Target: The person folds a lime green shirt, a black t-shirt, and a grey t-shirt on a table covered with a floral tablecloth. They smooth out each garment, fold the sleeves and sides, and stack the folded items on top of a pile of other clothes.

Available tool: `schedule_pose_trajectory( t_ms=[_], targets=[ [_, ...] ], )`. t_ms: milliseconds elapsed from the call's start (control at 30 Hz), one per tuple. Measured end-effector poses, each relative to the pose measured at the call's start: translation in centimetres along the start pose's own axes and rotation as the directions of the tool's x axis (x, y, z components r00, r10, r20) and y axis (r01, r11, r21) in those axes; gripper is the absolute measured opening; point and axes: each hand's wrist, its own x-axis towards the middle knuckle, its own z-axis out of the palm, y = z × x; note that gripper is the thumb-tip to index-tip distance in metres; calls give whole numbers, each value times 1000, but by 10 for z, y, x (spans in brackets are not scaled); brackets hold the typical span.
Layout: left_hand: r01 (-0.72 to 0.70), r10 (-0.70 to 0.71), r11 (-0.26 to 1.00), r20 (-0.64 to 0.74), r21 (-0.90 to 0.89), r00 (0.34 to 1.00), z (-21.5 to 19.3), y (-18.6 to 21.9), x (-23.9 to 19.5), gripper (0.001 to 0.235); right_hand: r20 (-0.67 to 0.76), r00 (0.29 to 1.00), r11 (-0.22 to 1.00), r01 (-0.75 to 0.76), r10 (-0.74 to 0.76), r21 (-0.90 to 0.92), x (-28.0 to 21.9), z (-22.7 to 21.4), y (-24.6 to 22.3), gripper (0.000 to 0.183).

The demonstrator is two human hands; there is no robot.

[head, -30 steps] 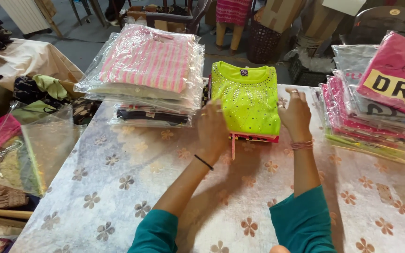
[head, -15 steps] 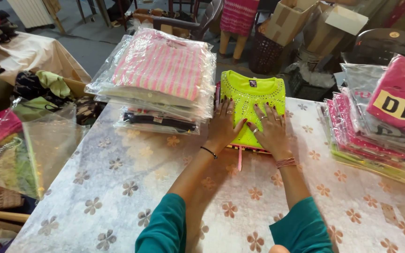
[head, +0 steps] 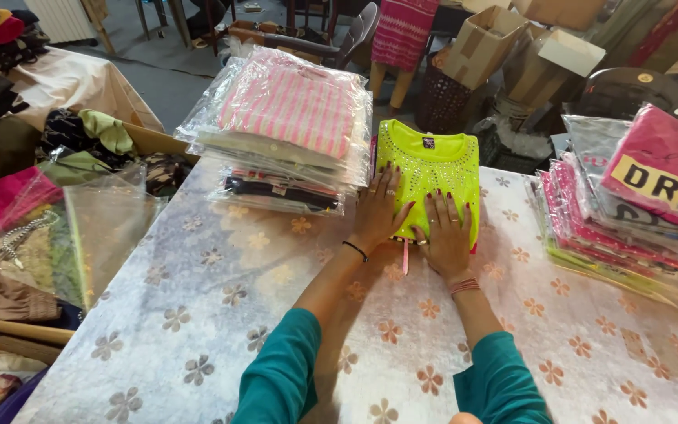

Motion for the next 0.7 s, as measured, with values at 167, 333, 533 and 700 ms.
schedule_pose_trajectory(
  t_ms=[167,333,533,700],
  targets=[
    [-95,95,995,16,0,995,-10,1,-16,74,17,996,995,-88,87,42,-12,-7,-2,74],
    [-55,55,998,38,-4,998,-14,-1,-27,80,10,985,981,-171,171,96,-21,-15,-2,77],
    [55,-51,998,115,-35,992,-25,0,-46,92,14,946,926,-320,324,202,-41,-24,0,84],
    [283,-284,958,301,48,910,-24,-3,-84,101,177,897,877,-437,406,203,-67,-40,-11,100]
  ],
)
